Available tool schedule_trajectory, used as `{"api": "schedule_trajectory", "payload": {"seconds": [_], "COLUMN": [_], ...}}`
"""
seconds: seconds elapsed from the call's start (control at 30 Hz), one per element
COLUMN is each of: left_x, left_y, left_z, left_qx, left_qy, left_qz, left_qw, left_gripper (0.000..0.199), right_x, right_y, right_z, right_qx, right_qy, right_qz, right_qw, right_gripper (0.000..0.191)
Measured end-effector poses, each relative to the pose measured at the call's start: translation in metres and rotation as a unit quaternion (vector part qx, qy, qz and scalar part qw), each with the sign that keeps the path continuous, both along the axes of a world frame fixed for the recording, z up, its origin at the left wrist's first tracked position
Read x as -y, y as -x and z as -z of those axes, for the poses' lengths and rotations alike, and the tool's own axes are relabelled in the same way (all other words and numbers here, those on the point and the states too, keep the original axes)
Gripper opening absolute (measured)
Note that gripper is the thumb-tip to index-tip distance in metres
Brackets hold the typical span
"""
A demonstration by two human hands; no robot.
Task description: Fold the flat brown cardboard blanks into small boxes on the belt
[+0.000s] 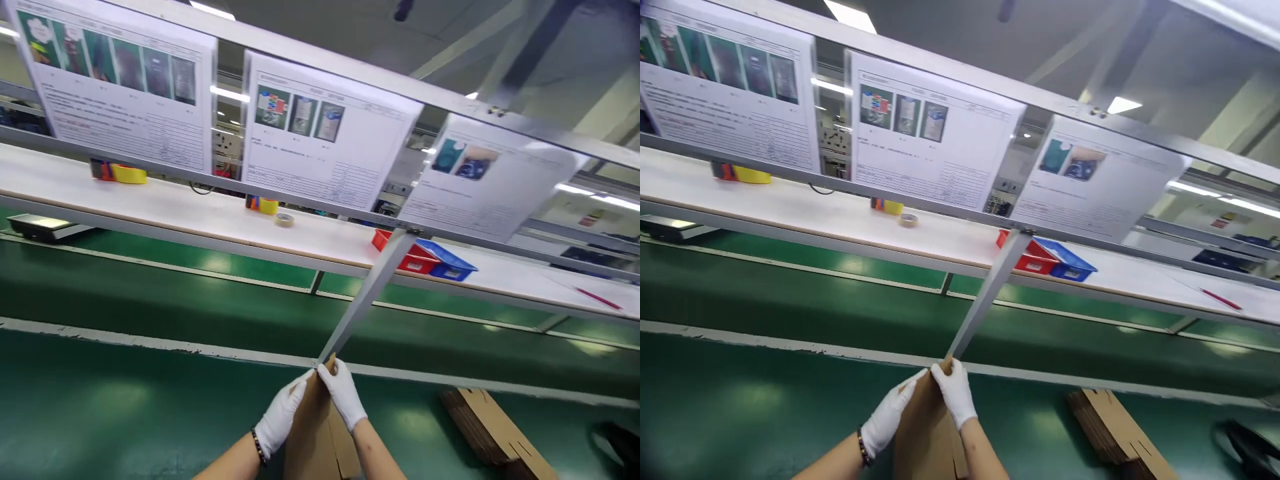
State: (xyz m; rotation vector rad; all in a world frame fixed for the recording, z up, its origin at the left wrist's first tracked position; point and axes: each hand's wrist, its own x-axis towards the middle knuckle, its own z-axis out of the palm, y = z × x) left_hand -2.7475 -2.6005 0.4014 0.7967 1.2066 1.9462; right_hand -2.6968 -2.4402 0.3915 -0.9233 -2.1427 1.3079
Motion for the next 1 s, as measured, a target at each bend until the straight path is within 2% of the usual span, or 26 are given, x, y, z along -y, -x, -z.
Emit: {"api": "schedule_trajectory", "payload": {"seconds": [0.03, 0.1, 0.2, 0.3, 0.43, 0.57, 0.63, 0.77, 0.83, 1.0], "left_x": [0.004, 0.01, 0.016, 0.021, 0.028, 0.041, 0.051, 0.08, 0.098, 0.144], "left_y": [-0.003, -0.009, -0.024, -0.038, -0.044, -0.042, -0.042, -0.041, -0.037, -0.009], "left_z": [-0.006, -0.009, 0.003, 0.017, 0.031, 0.044, 0.049, 0.057, 0.066, 0.096], "left_qx": [-0.047, -0.119, -0.164, -0.141, -0.097, -0.092, -0.096, -0.124, -0.135, -0.124], "left_qy": [0.009, 0.034, 0.104, 0.177, 0.214, 0.246, 0.265, 0.294, 0.308, 0.362], "left_qz": [-0.009, -0.033, -0.093, -0.161, -0.224, -0.262, -0.295, -0.366, -0.369, -0.281], "left_qw": [0.999, 0.992, 0.977, 0.961, 0.946, 0.929, 0.913, 0.874, 0.866, 0.88], "left_gripper": [0.058, 0.055, 0.052, 0.052, 0.05, 0.048, 0.048, 0.045, 0.05, 0.06], "right_x": [0.004, 0.012, 0.021, 0.026, 0.029, 0.046, 0.058, 0.078, 0.085, 0.112], "right_y": [-0.001, -0.006, -0.02, -0.037, -0.053, -0.062, -0.067, -0.079, -0.08, -0.059], "right_z": [-0.004, -0.006, -0.001, 0.008, 0.03, 0.05, 0.052, 0.043, 0.042, 0.06], "right_qx": [-0.008, -0.016, -0.018, -0.029, -0.024, 0.008, -0.001, -0.088, -0.099, -0.054], "right_qy": [0.004, 0.009, 0.016, 0.029, 0.054, 0.082, 0.086, 0.105, 0.136, 0.157], "right_qz": [-0.015, -0.03, -0.047, -0.071, -0.1, -0.12, -0.148, -0.276, -0.291, -0.276], "right_qw": [1.0, 0.999, 0.999, 0.997, 0.993, 0.989, 0.985, 0.951, 0.942, 0.947], "right_gripper": [0.056, 0.051, 0.04, 0.041, 0.052, 0.059, 0.056, 0.049, 0.044, 0.038]}}
